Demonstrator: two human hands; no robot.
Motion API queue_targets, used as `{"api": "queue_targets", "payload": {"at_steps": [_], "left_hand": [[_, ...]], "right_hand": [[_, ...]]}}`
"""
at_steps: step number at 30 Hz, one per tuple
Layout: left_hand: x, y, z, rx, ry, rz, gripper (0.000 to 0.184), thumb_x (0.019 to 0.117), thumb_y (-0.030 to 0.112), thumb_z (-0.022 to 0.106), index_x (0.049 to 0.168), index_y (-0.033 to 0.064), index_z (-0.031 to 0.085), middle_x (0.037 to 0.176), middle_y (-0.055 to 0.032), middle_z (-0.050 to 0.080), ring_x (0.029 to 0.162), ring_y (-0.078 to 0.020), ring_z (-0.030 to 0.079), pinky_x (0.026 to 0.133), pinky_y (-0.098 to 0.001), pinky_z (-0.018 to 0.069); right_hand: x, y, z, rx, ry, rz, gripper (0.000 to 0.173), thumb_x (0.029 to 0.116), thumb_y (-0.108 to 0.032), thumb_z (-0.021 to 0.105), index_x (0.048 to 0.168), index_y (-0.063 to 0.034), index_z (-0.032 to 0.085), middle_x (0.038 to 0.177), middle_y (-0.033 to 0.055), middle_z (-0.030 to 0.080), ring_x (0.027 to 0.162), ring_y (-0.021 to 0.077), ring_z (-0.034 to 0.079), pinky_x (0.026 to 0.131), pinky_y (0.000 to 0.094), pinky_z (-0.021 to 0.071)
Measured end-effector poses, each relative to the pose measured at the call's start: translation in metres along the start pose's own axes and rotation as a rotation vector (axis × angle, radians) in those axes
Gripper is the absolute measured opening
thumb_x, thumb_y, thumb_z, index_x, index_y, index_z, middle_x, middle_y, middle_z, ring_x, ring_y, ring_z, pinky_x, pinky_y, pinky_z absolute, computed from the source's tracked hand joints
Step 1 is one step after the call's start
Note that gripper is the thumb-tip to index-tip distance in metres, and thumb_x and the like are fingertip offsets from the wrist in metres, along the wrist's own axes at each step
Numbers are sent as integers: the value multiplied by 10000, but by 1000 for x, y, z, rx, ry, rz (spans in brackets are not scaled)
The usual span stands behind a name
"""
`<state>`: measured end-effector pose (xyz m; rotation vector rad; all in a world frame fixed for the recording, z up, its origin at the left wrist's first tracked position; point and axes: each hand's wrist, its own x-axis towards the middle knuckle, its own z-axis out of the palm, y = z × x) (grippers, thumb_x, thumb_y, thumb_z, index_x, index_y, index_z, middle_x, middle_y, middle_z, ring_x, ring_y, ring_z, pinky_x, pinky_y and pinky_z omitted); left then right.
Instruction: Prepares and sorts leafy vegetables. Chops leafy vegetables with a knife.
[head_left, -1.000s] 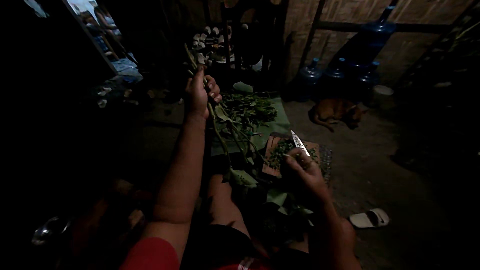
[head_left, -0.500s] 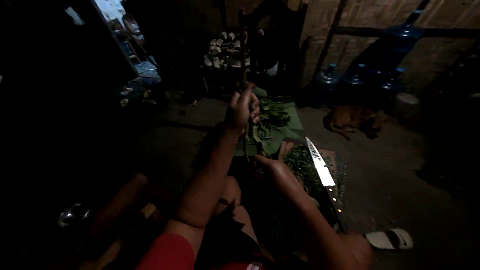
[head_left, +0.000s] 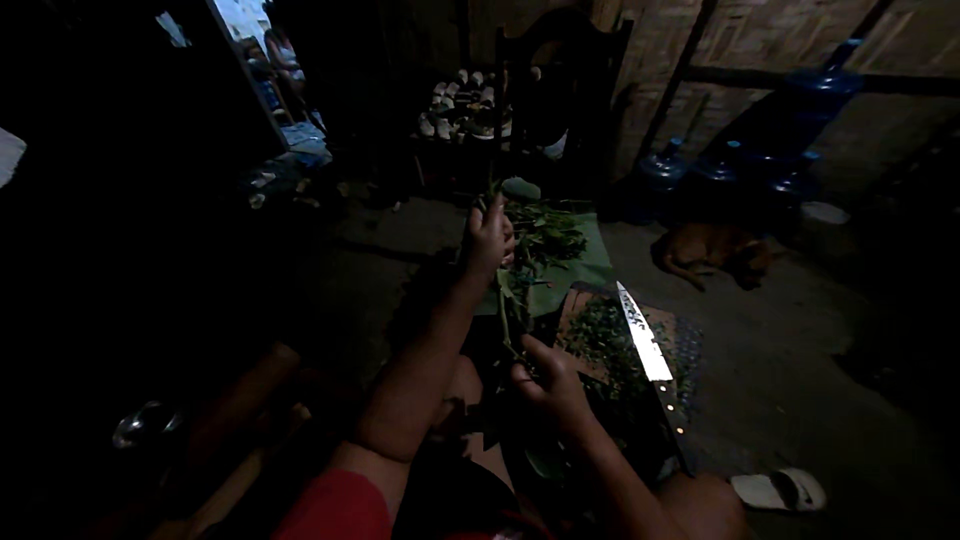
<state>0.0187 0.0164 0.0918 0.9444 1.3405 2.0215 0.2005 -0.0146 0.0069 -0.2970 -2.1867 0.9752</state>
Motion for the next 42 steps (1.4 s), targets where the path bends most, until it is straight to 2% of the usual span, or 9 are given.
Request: {"api": "queue_targets", "payload": {"at_steps": [3,6,10,17,21,26,30,34,42], "left_hand": [[14,-9,-9,49,182,-74,358,1136,351,344,1289,50,463,699,36,464,469,-40,417,431,-189,406],[46,-2,-47,-66,377,-53,320,1144,336,294,1058,81,466,571,61,386,404,-32,380,399,-177,398],[40,23,-57,-150,210,-9,298,1149,319,256,1078,129,476,573,71,374,404,-32,370,405,-173,397],[32,35,-53,-256,-36,-24,346,1148,305,180,1083,153,484,618,69,448,449,-27,438,432,-165,428],[26,36,-51,-261,-93,-20,330,1146,288,169,1108,167,474,638,75,461,471,-31,449,454,-167,435],[17,42,-46,-264,-173,-24,336,1146,297,160,1126,173,471,641,69,465,477,-37,451,454,-170,432],[5,43,-31,-296,-319,-34,347,1144,307,157,1114,176,476,644,59,470,466,-41,453,438,-171,436],[-8,43,-12,-255,-342,0,348,1144,298,165,1109,160,482,634,54,464,461,-54,454,433,-184,438],[-15,38,-12,-208,-277,36,354,1141,282,155,1115,158,485,622,62,432,426,-39,396,405,-167,396]], "right_hand": [[-21,-12,-1,54,-60,-22,226,921,-136,578,1020,16,713,812,92,696,725,105,661,675,290,561],[-49,-15,-5,138,-45,26,195,909,-95,568,1014,15,691,790,59,678,688,54,635,638,226,547],[-47,12,-51,500,97,472,191,993,-183,492,1104,-69,597,837,-82,632,714,-10,605,656,205,543],[-45,40,-85,830,119,407,134,997,-258,509,972,-131,547,737,-55,646,602,13,596,553,154,501],[-40,30,-94,745,172,409,112,981,-245,490,931,-168,554,656,-111,578,555,-17,537,548,147,474],[-24,23,-94,541,176,471,174,990,-142,486,1105,-90,606,782,-52,630,598,25,569,559,202,518],[-2,28,-74,268,-115,444,217,1017,-179,604,1177,-60,690,1013,22,701,810,58,642,744,262,557],[9,25,-53,252,-422,424,303,975,-367,680,1100,-91,691,885,-22,673,771,18,628,730,247,552],[3,1,-34,-41,-427,357,244,1031,-276,559,1129,-68,641,934,88,665,850,167,646,785,387,536]]}}
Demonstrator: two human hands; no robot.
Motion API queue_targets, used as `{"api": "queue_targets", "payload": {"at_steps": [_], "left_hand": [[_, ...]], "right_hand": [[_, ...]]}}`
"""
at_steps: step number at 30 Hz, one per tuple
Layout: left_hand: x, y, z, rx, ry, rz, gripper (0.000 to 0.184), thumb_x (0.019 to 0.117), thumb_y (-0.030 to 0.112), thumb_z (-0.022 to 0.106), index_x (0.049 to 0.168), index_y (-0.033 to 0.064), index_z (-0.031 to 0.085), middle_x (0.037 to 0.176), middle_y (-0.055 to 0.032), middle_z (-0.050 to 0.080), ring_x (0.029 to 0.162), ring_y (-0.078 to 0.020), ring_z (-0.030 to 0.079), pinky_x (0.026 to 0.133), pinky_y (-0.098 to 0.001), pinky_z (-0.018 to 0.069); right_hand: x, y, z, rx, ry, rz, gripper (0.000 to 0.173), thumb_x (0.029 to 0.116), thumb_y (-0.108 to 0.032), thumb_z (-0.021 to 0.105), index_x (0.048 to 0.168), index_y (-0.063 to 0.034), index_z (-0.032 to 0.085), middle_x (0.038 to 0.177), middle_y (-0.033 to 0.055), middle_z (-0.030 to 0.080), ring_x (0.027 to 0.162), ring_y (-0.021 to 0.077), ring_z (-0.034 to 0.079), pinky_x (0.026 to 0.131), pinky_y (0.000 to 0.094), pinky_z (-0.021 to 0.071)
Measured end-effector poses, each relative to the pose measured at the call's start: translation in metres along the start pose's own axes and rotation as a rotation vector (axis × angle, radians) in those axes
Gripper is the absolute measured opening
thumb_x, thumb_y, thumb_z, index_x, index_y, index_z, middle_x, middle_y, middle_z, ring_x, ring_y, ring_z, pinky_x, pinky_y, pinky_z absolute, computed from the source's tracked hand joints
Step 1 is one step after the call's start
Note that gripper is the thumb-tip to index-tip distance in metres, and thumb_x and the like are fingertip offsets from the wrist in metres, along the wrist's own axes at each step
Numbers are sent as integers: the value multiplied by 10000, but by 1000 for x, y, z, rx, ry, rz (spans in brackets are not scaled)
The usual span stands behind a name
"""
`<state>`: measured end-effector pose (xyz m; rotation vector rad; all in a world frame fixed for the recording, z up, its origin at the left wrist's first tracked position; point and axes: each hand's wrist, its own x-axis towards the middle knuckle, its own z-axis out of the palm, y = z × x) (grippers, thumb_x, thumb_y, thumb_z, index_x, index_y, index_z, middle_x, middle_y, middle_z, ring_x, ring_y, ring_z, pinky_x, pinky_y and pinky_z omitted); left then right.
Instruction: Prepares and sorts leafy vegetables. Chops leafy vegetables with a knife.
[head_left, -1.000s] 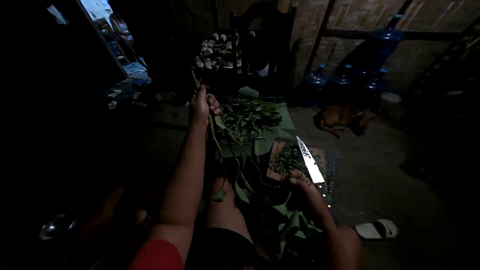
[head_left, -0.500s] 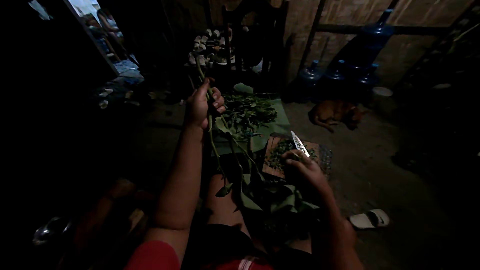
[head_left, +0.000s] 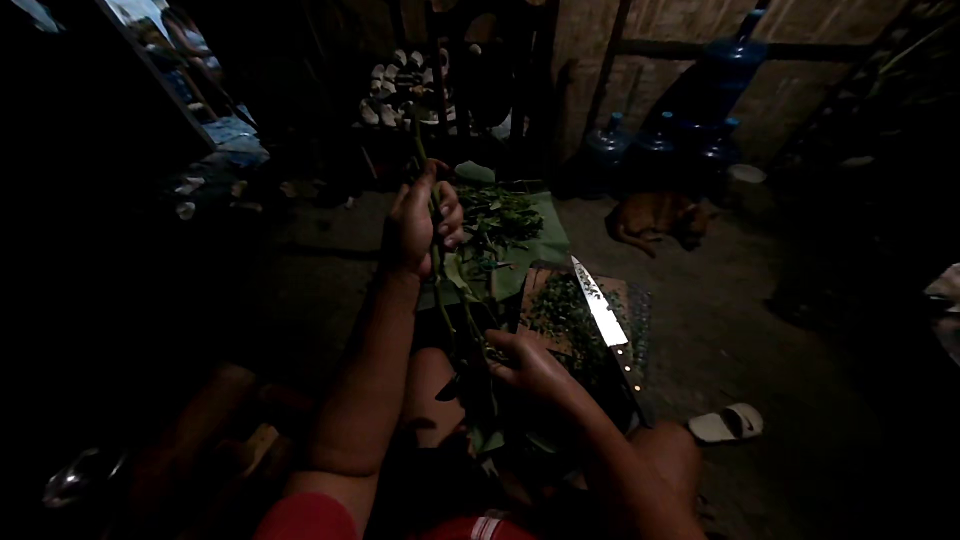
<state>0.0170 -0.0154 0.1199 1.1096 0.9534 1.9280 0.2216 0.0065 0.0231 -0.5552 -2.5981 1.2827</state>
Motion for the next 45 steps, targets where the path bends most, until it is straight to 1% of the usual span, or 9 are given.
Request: {"api": "queue_targets", "payload": {"at_steps": [7,19,22,24,27,32,36,40,45], "left_hand": [[8,-11,-30,-97,153,-116,342,1145,317,160,1073,188,469,559,99,371,395,3,332,376,-133,327],[20,-50,-33,-194,166,-269,353,1145,312,145,1066,172,460,561,103,385,404,17,336,392,-122,325],[31,-56,-62,-139,259,-177,390,1135,266,136,993,155,482,569,105,450,440,17,422,447,-127,402],[37,-48,-98,-169,296,-69,415,1137,254,123,941,165,478,559,115,459,438,26,435,452,-120,412],[34,-29,-98,-244,37,-60,446,1130,309,79,1008,222,499,601,127,476,430,34,396,420,-107,372],[26,-18,-78,-352,-296,-112,432,1126,337,106,1030,224,512,630,100,502,428,12,414,403,-119,382],[22,-23,-62,-371,-345,-88,369,1130,317,180,1045,230,528,633,99,498,420,5,400,386,-127,355],[15,-28,-47,-434,-373,-101,357,1131,300,183,1060,218,524,606,93,472,407,-1,385,377,-132,342],[9,-31,-39,-464,-363,-97,338,1134,324,200,1102,213,517,620,83,474,407,-14,400,379,-140,361]], "right_hand": [[-26,0,32,-179,471,-315,107,931,-130,625,967,-38,666,800,81,660,685,182,645,610,355,555],[-33,20,31,-190,547,-437,146,964,-139,579,942,-23,665,790,92,661,692,163,648,625,301,557],[-50,23,39,-147,500,-573,279,1017,-243,502,930,-15,637,775,108,639,690,176,644,622,307,555],[-64,26,38,-79,534,-512,260,1017,-217,492,907,-18,616,746,84,617,676,117,623,625,245,542],[-66,38,12,183,591,-284,245,1024,-186,508,998,26,629,816,-3,613,736,-24,574,702,174,513],[-53,26,-24,414,445,-245,112,1012,-222,593,1032,-113,609,860,-93,641,757,-27,617,716,190,560],[-28,5,-19,230,219,-122,238,1020,-254,596,1156,-76,674,999,-14,689,877,-21,634,815,190,538],[0,-2,-1,73,104,-35,347,1060,-326,525,1303,-113,651,1060,70,710,917,98,668,845,307,544],[16,-2,7,169,-10,-37,288,1049,-312,560,1177,-84,682,991,35,681,844,35,620,783,237,519]]}}
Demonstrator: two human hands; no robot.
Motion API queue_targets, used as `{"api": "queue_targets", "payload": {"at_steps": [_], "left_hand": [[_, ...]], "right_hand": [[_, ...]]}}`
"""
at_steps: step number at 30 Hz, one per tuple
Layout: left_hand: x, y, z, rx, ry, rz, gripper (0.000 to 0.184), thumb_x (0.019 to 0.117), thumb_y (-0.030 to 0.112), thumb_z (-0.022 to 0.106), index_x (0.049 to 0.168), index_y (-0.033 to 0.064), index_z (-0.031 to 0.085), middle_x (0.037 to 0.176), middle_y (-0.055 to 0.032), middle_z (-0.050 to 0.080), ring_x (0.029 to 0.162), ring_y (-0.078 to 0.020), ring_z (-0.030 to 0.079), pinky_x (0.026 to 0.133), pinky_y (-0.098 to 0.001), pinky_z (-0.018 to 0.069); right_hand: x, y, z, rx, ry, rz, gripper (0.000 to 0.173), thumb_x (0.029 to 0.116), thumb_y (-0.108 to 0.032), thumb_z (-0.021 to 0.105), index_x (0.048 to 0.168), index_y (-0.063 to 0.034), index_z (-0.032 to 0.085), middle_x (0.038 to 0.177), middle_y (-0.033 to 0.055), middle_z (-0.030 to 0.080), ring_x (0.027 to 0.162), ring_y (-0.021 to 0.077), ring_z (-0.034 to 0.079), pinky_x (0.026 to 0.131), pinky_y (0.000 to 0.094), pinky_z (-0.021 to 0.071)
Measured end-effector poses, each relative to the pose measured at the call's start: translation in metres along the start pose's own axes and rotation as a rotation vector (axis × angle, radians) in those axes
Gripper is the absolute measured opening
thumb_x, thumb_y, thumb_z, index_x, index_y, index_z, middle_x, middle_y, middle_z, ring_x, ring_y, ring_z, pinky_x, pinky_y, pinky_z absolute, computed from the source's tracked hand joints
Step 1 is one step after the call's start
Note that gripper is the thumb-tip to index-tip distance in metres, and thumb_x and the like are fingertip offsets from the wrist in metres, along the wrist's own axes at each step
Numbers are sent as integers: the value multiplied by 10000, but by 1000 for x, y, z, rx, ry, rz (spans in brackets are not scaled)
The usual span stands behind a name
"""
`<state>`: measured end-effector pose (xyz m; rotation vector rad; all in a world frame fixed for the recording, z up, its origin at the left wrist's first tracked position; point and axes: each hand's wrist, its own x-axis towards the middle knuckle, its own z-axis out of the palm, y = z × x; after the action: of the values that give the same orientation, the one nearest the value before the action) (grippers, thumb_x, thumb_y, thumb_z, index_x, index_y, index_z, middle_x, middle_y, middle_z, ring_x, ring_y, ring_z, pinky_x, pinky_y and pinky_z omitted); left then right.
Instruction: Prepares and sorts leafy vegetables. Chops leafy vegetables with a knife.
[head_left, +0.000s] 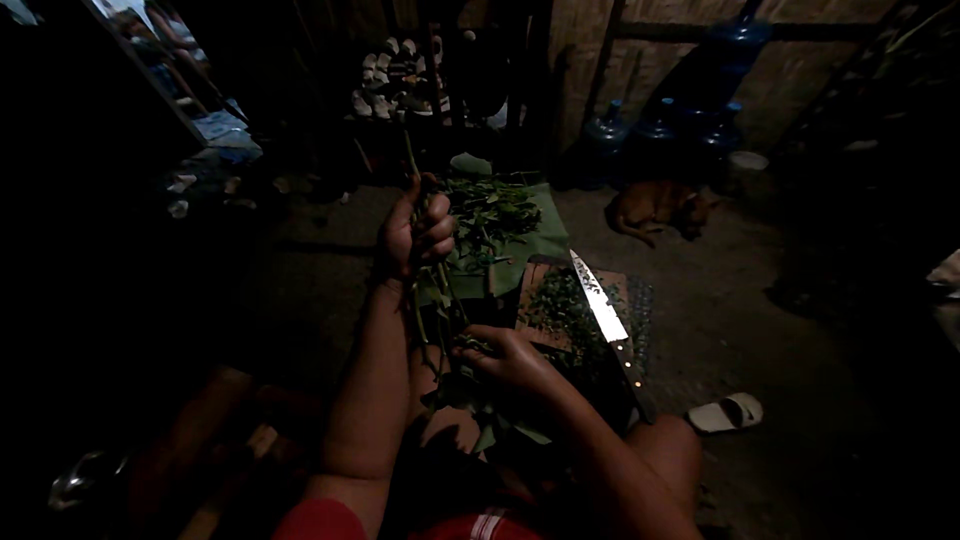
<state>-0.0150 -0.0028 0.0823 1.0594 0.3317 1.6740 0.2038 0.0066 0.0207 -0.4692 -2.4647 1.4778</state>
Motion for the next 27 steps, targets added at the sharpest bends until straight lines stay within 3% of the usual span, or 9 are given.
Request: {"api": "queue_targets", "payload": {"at_steps": [3,8,14,17,19,22,24,26,27], "left_hand": [[-4,-1,-7,29,-6,-33,322,1131,322,216,1095,224,521,627,83,490,415,-14,417,384,-142,373],[-13,2,-17,171,190,-101,364,1130,322,162,1071,226,508,591,105,441,408,12,370,378,-125,348],[-16,-8,-30,287,530,-138,358,1142,327,157,1029,205,475,574,111,394,403,22,329,378,-121,324],[-19,1,-68,394,776,-10,432,1138,322,133,928,185,484,559,112,437,435,13,395,434,-139,376],[-24,24,-98,439,940,130,484,1140,346,126,808,204,448,497,124,397,397,10,384,423,-143,376],[-12,32,-100,696,940,109,277,1143,343,260,1039,181,459,589,110,403,418,-3,377,416,-159,396],[8,22,-107,933,844,60,242,1131,333,347,1254,136,412,693,84,437,474,-19,413,446,-187,426],[36,10,-117,1240,718,15,407,1113,308,390,1412,33,371,841,-9,514,612,-80,501,559,-268,480],[51,4,-120,1377,654,-35,447,1105,280,421,1435,-19,385,992,-122,592,769,-176,587,692,-369,530]], "right_hand": [[0,3,5,-46,-30,-71,290,1049,-320,543,1122,-64,657,938,62,670,836,100,636,775,309,530],[-7,1,12,-160,-15,-107,211,1017,-216,504,1071,-45,615,809,94,615,740,199,615,676,396,511],[-12,13,25,-138,183,-184,210,954,-157,518,1048,-22,648,764,97,623,681,198,606,624,384,503],[-34,15,32,-22,64,-155,245,959,-141,585,1127,5,687,861,149,698,774,237,686,705,441,570],[-52,26,30,22,130,-131,186,931,-103,577,1035,19,672,800,125,658,707,175,637,648,354,532],[-64,42,-7,130,397,-39,220,957,-93,511,1049,24,673,854,22,649,749,-1,592,710,200,518],[-67,50,-30,262,458,-35,166,976,-151,473,972,-75,621,791,-87,560,692,-49,529,649,160,482],[-69,58,-43,395,462,-80,142,1001,-266,490,922,-177,568,731,-141,509,623,-51,490,573,156,453],[-70,61,-46,450,458,-103,183,1015,-357,522,922,-209,576,734,-150,514,617,-49,485,563,156,445]]}}
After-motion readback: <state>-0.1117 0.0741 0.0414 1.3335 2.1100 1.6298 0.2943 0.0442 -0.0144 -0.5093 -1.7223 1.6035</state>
